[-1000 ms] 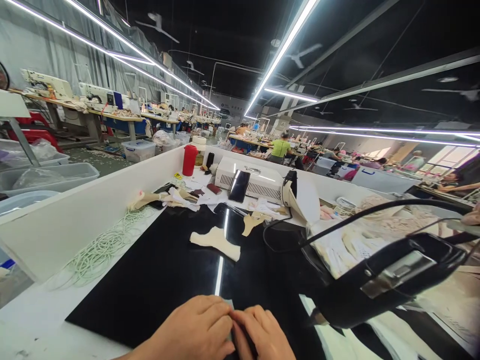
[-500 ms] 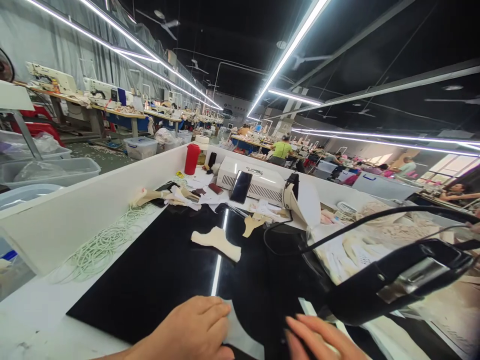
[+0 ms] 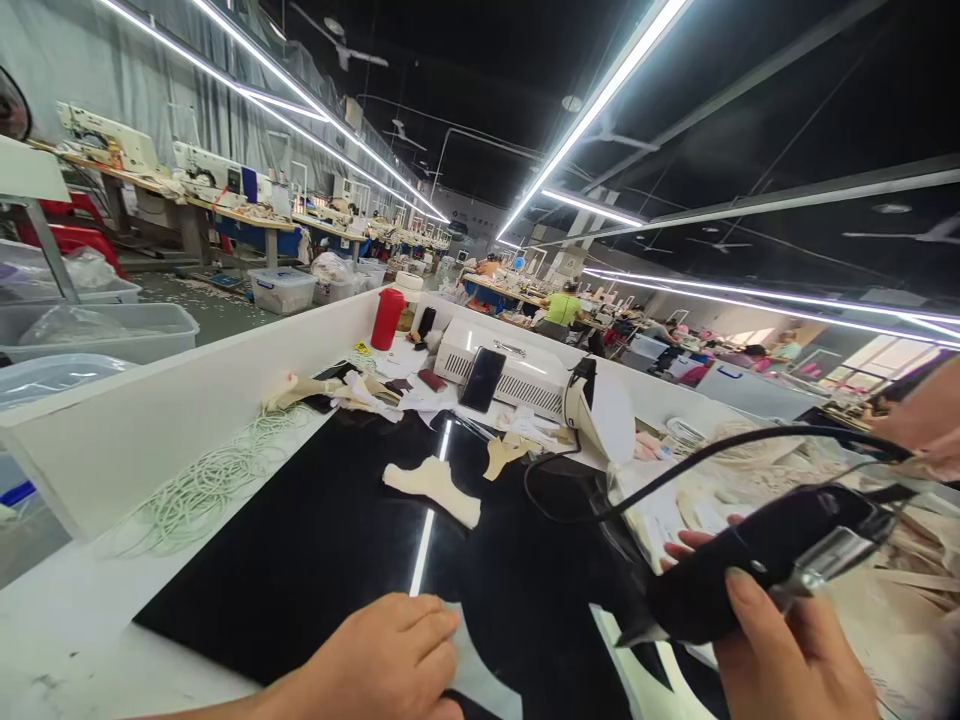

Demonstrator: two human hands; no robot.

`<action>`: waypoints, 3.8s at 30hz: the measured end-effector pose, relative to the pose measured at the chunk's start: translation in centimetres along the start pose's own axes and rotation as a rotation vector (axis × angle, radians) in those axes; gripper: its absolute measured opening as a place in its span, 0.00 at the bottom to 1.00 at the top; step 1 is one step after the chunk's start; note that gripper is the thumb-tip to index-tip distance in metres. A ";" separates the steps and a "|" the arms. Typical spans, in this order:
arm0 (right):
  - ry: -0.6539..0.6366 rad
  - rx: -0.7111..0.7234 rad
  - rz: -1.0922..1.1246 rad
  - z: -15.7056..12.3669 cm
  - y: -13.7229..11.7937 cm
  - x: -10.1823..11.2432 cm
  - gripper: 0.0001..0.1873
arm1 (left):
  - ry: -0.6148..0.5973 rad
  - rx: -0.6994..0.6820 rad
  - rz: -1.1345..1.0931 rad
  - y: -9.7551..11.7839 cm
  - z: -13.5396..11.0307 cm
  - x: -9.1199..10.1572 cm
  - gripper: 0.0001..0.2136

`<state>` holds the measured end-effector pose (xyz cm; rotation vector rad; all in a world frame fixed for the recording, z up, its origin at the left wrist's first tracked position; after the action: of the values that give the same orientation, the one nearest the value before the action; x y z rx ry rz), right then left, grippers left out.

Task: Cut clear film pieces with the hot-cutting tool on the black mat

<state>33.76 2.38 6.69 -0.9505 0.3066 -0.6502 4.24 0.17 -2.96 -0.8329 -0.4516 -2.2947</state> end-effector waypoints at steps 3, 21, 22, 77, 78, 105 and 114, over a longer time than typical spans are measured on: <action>-0.071 -0.084 0.170 -0.6 0.2 -2.0 0.36 | 0.008 0.016 -0.017 -0.1 0.2 0.1 0.10; -0.176 0.131 0.563 -6.6 -3.3 -13.4 0.16 | 0.047 0.015 -0.046 -0.3 1.1 0.6 0.21; -0.173 0.131 0.565 -6.6 -3.1 -13.4 0.16 | 0.059 0.014 -0.043 -0.3 1.0 0.6 0.20; -0.052 0.086 0.546 -5.8 -4.5 -9.6 0.18 | -0.013 0.010 -0.009 0.1 0.0 0.6 0.13; -0.050 0.081 0.523 -5.9 -4.4 -8.8 0.18 | -0.029 0.012 -0.005 0.1 -0.1 0.6 0.14; 0.004 0.033 0.473 -7.9 -4.2 -7.2 0.19 | -0.080 0.022 -0.011 0.4 -0.1 0.9 0.16; -0.026 0.064 0.502 -7.8 -4.2 -6.4 0.18 | -0.082 0.017 -0.005 0.4 -0.6 0.7 0.13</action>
<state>23.25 -0.37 5.55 -0.7786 0.4785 -0.1857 3.82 -0.71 -2.95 -0.9207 -0.5090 -2.2650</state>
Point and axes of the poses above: each hand's wrist, its own z-axis towards the middle knuckle, its own x-axis out of the back of the hand, y = z × x, the point moved 5 cm from there along z, towards the middle knuckle, and after that the axes turned 14 degrees about x, right-handed, at the moved point
